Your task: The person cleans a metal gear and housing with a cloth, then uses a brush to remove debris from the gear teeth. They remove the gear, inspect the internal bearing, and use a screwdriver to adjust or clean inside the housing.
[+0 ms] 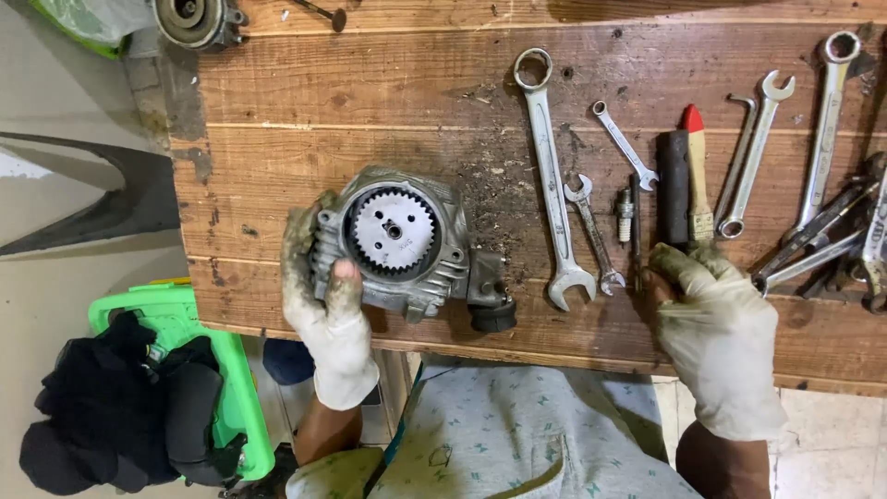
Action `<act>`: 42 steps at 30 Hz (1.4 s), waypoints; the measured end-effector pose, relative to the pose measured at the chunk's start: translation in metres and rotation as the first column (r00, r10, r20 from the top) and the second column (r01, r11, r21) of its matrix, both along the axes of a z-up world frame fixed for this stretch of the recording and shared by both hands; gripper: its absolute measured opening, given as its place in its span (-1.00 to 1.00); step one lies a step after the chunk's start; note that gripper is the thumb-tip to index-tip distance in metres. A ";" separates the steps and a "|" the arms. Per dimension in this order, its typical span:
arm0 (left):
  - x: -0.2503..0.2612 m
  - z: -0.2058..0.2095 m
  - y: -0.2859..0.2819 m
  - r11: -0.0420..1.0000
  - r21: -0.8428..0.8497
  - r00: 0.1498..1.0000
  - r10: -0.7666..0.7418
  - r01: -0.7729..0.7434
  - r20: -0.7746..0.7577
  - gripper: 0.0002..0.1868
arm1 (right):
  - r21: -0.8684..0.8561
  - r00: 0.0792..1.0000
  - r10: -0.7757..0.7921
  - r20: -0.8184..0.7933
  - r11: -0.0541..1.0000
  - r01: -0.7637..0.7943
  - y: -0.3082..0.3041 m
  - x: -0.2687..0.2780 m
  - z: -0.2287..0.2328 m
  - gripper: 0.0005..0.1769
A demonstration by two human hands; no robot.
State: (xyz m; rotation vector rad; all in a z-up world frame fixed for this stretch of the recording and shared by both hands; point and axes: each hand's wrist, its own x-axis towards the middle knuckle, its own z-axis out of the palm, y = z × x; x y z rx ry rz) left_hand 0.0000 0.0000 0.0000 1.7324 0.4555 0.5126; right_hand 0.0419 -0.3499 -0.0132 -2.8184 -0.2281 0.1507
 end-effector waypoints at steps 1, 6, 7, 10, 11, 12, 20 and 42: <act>-0.002 0.000 -0.001 1.000 -0.004 1.000 -0.005 0.005 -0.001 -0.22 | -0.004 1.000 -0.005 -0.001 1.000 0.005 -0.001 -0.001 -0.002 -0.74; -0.008 -0.003 0.001 0.988 -0.147 0.999 -0.040 0.042 0.021 -0.25 | -0.013 1.000 -0.022 -0.012 1.000 0.022 0.000 -0.005 0.000 -0.72; -0.008 -0.002 0.003 0.987 -0.151 0.999 -0.049 0.052 0.023 -0.25 | -0.017 0.999 -0.032 -0.010 0.999 0.032 0.000 -0.005 0.005 -0.72; -0.005 0.006 0.007 0.982 -0.178 0.999 -0.054 0.054 0.002 -0.19 | 0.102 0.999 -0.010 -0.053 0.995 0.015 -0.005 -0.004 0.016 -0.76; -0.003 0.014 0.007 0.986 -0.161 0.996 -0.061 0.050 -0.062 -0.18 | 0.041 0.995 -0.031 -0.090 0.999 0.035 -0.009 -0.004 0.017 -0.74; -0.002 0.022 0.007 0.989 -0.143 0.990 -0.066 0.048 -0.126 -0.18 | -0.020 0.991 -0.056 -0.125 0.998 0.054 -0.013 -0.004 0.019 -0.70; 0.014 0.050 0.015 0.877 0.416 0.970 -0.205 0.241 -0.130 -0.34 | -0.029 1.000 0.020 0.012 0.999 -0.019 -0.052 0.022 0.030 -0.79; 0.046 0.058 0.025 0.745 0.392 0.814 -0.344 0.540 -0.468 -0.30 | -0.402 0.941 0.318 0.112 0.881 -0.250 -0.039 0.175 -0.015 -0.80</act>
